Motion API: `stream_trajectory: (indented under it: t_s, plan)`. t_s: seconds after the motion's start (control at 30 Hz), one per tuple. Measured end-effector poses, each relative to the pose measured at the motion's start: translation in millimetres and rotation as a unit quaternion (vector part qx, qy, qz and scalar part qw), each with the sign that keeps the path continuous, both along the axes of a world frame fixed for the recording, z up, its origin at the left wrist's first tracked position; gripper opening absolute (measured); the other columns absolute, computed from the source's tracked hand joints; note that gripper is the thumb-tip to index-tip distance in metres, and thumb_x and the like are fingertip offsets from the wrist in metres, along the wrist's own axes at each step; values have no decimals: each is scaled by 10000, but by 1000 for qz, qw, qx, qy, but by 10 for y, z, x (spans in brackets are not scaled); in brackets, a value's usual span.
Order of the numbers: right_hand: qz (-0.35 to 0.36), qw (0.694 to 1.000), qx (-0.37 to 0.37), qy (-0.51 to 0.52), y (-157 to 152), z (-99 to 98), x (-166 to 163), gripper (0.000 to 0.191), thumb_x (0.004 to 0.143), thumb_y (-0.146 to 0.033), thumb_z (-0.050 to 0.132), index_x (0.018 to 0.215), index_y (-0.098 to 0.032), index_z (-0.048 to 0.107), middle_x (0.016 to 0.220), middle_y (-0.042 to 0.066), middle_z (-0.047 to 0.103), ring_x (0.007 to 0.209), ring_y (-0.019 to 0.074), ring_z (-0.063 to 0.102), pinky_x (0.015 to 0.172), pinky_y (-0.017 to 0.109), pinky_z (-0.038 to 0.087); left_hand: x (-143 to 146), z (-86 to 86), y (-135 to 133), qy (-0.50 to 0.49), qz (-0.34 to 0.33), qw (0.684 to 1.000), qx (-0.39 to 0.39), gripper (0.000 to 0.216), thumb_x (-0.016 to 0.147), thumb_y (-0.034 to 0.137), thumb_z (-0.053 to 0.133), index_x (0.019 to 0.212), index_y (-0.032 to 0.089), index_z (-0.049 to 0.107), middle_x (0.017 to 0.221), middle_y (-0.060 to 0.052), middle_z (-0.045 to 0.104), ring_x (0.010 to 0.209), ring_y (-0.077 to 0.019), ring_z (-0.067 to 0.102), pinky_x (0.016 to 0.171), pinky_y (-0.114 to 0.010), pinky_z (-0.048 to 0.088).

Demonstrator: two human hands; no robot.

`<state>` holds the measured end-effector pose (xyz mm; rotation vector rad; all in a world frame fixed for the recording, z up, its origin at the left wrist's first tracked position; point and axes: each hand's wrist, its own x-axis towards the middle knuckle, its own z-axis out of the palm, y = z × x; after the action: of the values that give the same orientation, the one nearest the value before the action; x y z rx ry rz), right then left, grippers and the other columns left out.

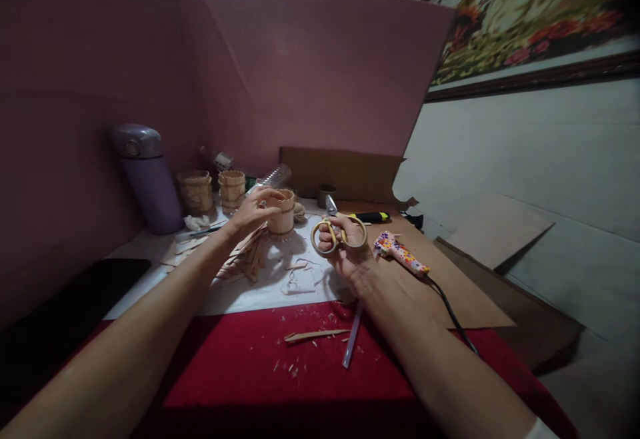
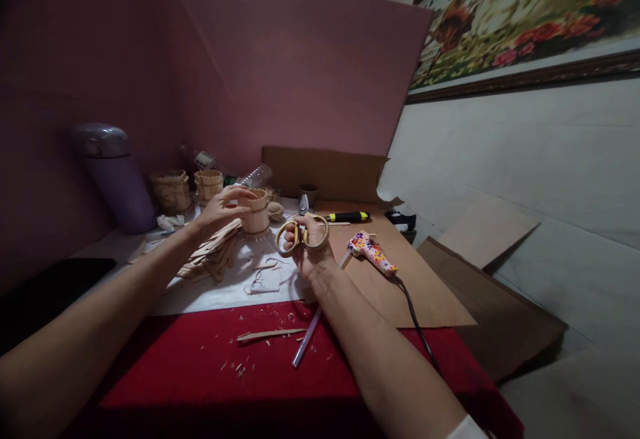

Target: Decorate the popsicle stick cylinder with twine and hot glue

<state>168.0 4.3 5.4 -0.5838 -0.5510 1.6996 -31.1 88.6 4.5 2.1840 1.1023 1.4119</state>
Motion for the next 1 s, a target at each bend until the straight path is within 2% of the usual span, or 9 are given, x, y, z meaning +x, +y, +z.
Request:
stream_trajectory:
  t_s: [0.1, 0.2, 0.33, 0.47, 0.53, 0.63, 0.73, 0.83, 1.0]
  plan:
    - [3, 1000, -2, 0, -13, 14, -9, 137, 840, -120, 413, 731, -154, 488, 473, -52, 465, 334, 46, 384, 315, 120, 333, 55, -24, 12, 6, 37, 998, 48, 322, 651, 430, 688, 867, 192, 691, 1079, -70, 538, 1101, -255, 504, 944, -399, 417]
    - [5, 1000, -2, 1, -21, 22, -13, 128, 841, -136, 429, 730, -155, 490, 495, -38, 496, 341, 46, 398, 319, 121, 333, 118, -43, 31, 19, 53, 995, 77, 287, 626, 439, 715, 747, 181, 678, 985, -65, 530, 992, -238, 531, 889, -390, 441]
    - [6, 1000, -5, 3, -18, 19, -7, 164, 849, -144, 429, 692, -154, 476, 498, -31, 502, 349, 47, 412, 314, 124, 337, 137, -30, 11, -40, 18, 999, 30, 210, 611, 368, 699, 672, 173, 653, 938, -59, 530, 935, -220, 537, 799, -360, 473]
    - [6, 1000, -3, 5, -17, 19, 2, 189, 862, -142, 419, 684, -146, 480, 505, -28, 512, 353, 43, 413, 312, 126, 351, 120, -4, -60, -81, -20, 996, -18, 184, 623, 286, 634, 770, 186, 685, 1011, -50, 556, 1006, -228, 534, 822, -355, 476]
    - [7, 1000, -2, 4, -20, 22, 4, 195, 867, -143, 413, 683, -144, 481, 506, -28, 512, 355, 41, 413, 312, 123, 350, 126, -7, -76, -73, -19, 997, -10, 215, 655, 269, 596, 830, 196, 695, 1046, -50, 565, 1053, -234, 522, 847, -359, 470]
    - [12, 1000, 1, 1, -22, 26, 5, 184, 857, -146, 421, 681, -149, 475, 504, -34, 495, 359, 42, 413, 316, 120, 343, 154, -38, -48, -50, -4, 999, 22, 230, 684, 317, 632, 869, 198, 698, 1077, -65, 557, 1080, -238, 512, 854, -359, 469]
    - [13, 1000, 3, -7, -22, 26, 6, 147, 837, -145, 442, 695, -155, 479, 499, -44, 478, 355, 43, 397, 316, 119, 334, 175, -81, 11, -29, 10, 998, 55, 210, 685, 377, 678, 783, 192, 691, 963, -61, 558, 950, -211, 541, 818, -353, 475]
    - [4, 1000, 3, -22, -24, 26, 6, 117, 828, -153, 455, 718, -158, 494, 518, -39, 499, 363, 47, 410, 322, 123, 343, 170, -108, 41, -42, -8, 998, 42, 210, 700, 392, 666, 729, 184, 679, 897, -56, 542, 863, -191, 539, 737, -329, 489]
    - [-27, 997, -8, -65, -42, 35, -9, 96, 796, -155, 507, 703, -166, 486, 511, -41, 516, 356, 49, 422, 314, 124, 326, 156, -98, 13, -50, -15, 998, 25, 246, 712, 413, 669, 758, 173, 690, 921, -69, 560, 885, -196, 541, 719, -319, 490]
